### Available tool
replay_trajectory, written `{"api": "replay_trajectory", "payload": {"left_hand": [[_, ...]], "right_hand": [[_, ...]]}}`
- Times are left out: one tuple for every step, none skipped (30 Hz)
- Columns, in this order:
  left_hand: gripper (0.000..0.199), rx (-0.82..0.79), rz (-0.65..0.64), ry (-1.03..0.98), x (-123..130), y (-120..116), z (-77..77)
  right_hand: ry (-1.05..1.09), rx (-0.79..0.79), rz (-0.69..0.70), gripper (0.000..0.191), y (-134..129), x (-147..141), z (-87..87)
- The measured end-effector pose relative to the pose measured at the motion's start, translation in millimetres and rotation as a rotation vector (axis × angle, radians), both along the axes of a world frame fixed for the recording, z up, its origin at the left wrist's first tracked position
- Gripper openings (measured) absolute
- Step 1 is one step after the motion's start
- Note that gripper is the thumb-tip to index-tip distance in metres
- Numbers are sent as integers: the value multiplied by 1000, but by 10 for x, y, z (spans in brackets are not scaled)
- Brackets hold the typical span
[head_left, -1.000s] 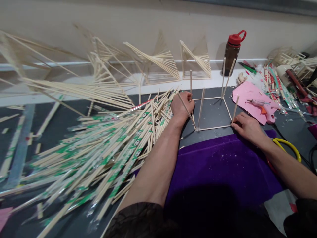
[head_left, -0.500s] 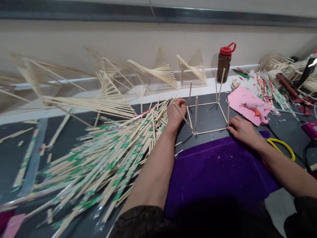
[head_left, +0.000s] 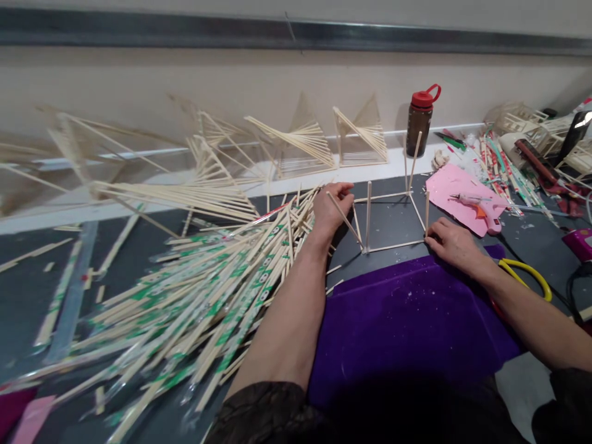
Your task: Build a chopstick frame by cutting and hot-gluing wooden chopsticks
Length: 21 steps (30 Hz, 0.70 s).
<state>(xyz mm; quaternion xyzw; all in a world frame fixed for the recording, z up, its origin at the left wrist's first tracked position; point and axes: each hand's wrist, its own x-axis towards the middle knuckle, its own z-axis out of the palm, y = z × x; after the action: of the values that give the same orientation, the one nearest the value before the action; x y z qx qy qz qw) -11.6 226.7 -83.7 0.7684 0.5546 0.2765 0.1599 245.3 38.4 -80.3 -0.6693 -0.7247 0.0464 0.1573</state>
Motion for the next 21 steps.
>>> {"api": "replay_trajectory", "payload": {"left_hand": [[38,1,-35,4,11,-10,34],[38,-4,-65,4,21,-14,63],[37,-10,-95,10,29,-10,86],[36,-17,-129,36,36,2,104],[34,-20,-161,69,42,20,119],[34,-16,-191,103,47,43,130],[33,-12,-224,139,53,69,141],[32,-9,-260,175,61,96,150],[32,-10,-299,210,72,121,160],[31,-18,-337,244,86,142,168],[32,-27,-373,275,103,158,175],[32,-35,-400,304,122,166,179],[32,-37,-413,328,142,168,180],[33,-33,-416,348,161,163,178],[33,-25,-410,362,179,153,174],[33,-15,-398,372,193,140,169],[32,-6,-384,376,203,125,163],[31,1,-370,374,209,110,157],[31,6,-360,367,213,97,151],[30,9,-356,356,214,87,145],[28,9,-358,345,215,78,138]], "right_hand": [[2,5,1,16,0,0,-3],[4,9,3,16,0,0,-5],[4,9,4,16,0,0,-4],[2,7,5,15,-1,-1,-2],[0,3,4,15,-1,-3,2],[-4,-2,3,15,-2,-4,7],[-7,-8,1,15,-3,-6,13],[-9,-13,1,15,-4,-8,21],[-8,-18,1,15,-4,-11,28],[-5,-24,1,15,-5,-12,37],[-2,-31,1,15,-5,-14,45],[2,-40,2,16,-6,-15,53],[6,-48,5,16,-7,-16,60],[9,-54,8,15,-8,-16,66],[12,-58,11,15,-9,-16,70],[15,-59,13,15,-10,-16,73],[18,-58,12,15,-11,-17,75],[21,-56,11,15,-12,-17,75],[24,-54,10,15,-13,-18,75],[25,-52,9,15,-14,-18,74],[25,-51,9,15,-14,-19,73]]}}
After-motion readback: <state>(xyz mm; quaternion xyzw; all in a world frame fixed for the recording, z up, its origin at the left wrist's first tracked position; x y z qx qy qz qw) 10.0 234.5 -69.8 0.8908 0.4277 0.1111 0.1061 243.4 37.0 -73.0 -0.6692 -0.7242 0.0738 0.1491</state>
